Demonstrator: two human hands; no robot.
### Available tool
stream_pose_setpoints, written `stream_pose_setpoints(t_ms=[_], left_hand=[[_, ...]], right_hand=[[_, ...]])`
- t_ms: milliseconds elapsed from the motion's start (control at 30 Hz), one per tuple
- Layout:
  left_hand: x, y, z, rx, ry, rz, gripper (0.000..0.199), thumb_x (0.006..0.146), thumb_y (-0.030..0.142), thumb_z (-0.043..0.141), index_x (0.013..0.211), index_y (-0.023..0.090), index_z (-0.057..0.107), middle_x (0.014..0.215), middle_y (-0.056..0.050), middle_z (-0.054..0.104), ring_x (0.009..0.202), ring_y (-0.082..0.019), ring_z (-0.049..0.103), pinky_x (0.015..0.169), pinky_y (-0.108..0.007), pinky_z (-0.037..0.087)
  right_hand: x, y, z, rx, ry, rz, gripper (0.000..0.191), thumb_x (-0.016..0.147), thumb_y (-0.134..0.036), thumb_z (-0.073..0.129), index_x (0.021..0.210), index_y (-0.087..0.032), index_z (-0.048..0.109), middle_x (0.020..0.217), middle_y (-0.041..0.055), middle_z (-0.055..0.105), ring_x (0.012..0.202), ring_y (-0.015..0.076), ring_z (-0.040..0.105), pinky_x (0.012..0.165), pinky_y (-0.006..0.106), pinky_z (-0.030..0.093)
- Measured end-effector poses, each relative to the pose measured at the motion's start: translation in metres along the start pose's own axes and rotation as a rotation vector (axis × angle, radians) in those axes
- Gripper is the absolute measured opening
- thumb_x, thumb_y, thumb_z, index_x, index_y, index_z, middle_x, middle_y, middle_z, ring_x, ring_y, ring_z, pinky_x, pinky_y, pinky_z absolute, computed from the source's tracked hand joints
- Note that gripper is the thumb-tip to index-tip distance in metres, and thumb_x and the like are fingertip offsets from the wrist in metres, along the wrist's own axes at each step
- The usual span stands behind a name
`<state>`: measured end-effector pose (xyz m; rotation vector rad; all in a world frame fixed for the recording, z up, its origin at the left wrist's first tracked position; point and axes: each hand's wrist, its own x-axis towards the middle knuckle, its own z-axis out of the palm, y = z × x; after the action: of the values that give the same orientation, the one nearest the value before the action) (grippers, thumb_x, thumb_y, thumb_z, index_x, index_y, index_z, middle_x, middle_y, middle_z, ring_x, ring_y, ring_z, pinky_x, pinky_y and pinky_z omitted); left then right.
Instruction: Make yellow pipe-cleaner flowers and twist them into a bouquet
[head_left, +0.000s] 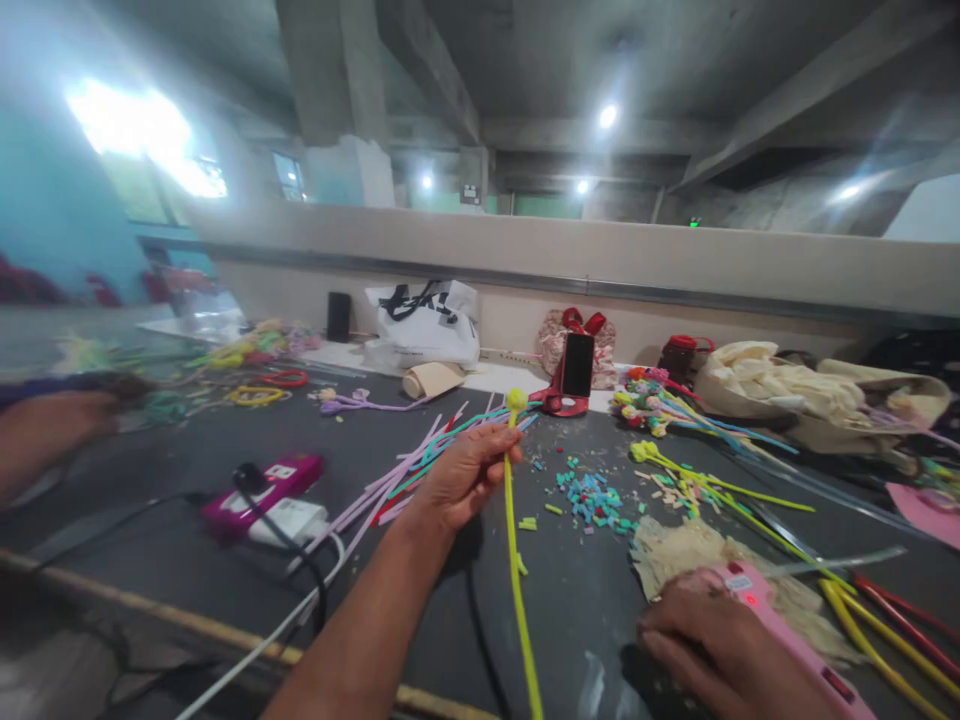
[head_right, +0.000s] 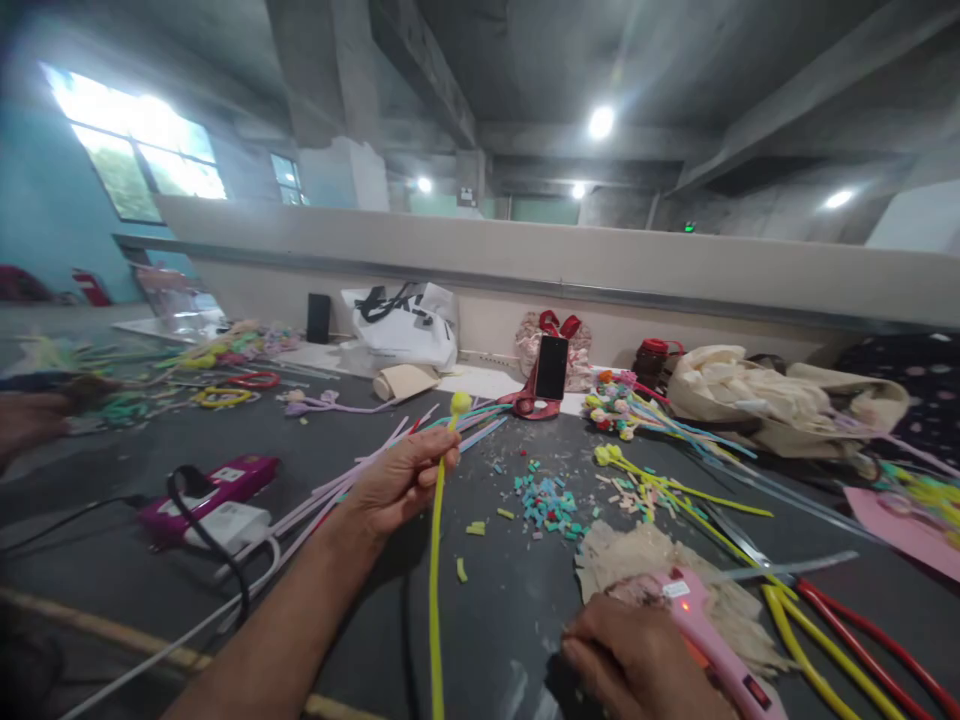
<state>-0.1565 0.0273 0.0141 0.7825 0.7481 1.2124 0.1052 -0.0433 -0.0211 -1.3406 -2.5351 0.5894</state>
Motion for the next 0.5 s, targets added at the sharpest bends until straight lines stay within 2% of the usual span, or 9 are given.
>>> stream_pose_setpoints(t_ms=[133,233,300,400,433,500], left_hand=[[0.000,-0.004,0.005,0.042,-0.024,-0.026,0.009,0.070,0.021,0.061,0.073,0.013,0.059,0.051,0.006,0.054,0.029,0.002,0.038,0.024,-0.006,0.022],[0.000,-0.009,0.008,0.073,-0.047,-0.043,0.012,0.072,0.026,0.059,0.075,0.014,0.060,0.049,0.006,0.053,0.027,0.002,0.035,0.024,-0.006,0.020],[0.000,-0.012,0.010,0.089,-0.064,-0.056,0.013,0.073,0.027,0.058,0.074,0.015,0.059,0.049,0.006,0.053,0.027,0.002,0.034,0.023,-0.006,0.018],[0.000,-0.014,0.012,0.099,-0.086,-0.077,0.011,0.072,0.026,0.059,0.074,0.015,0.059,0.049,0.007,0.053,0.027,0.002,0.034,0.024,-0.005,0.019],[-0.001,-0.014,0.012,0.103,-0.090,-0.083,0.011,0.072,0.026,0.059,0.073,0.015,0.059,0.048,0.008,0.052,0.026,0.002,0.033,0.024,-0.005,0.019],[-0.001,-0.013,0.013,0.133,-0.063,-0.088,0.011,0.072,0.027,0.058,0.073,0.015,0.059,0.048,0.007,0.052,0.026,0.002,0.032,0.024,-0.005,0.019]], right_hand=[[0.010,0.001,0.004,0.020,0.125,-0.096,0.016,0.085,-0.020,0.040,0.088,-0.022,0.056,0.085,0.0044,0.059,0.078,0.0166,0.056,0.069,0.026,0.043],[0.015,-0.002,-0.005,0.076,0.238,-0.081,0.014,0.082,-0.016,0.043,0.076,-0.020,0.055,0.074,0.0021,0.054,0.070,0.0154,0.054,0.062,0.026,0.043],[0.016,-0.007,-0.019,0.132,0.344,-0.064,0.013,0.079,-0.014,0.045,0.079,-0.021,0.057,0.076,0.0020,0.054,0.071,0.0155,0.055,0.062,0.026,0.043],[0.012,-0.012,-0.048,0.262,0.459,-0.086,0.019,0.078,-0.016,0.048,0.091,-0.023,0.060,0.099,0.0052,0.055,0.092,0.0182,0.053,0.072,0.027,0.043],[0.009,-0.012,-0.057,0.301,0.483,-0.085,0.018,0.077,-0.019,0.050,0.092,-0.023,0.060,0.103,0.0051,0.055,0.093,0.0185,0.053,0.072,0.027,0.044],[0.001,-0.005,-0.073,0.373,0.488,-0.004,0.019,0.076,-0.024,0.054,0.094,-0.023,0.060,0.090,0.0038,0.060,0.077,0.0161,0.057,0.062,0.024,0.045]])
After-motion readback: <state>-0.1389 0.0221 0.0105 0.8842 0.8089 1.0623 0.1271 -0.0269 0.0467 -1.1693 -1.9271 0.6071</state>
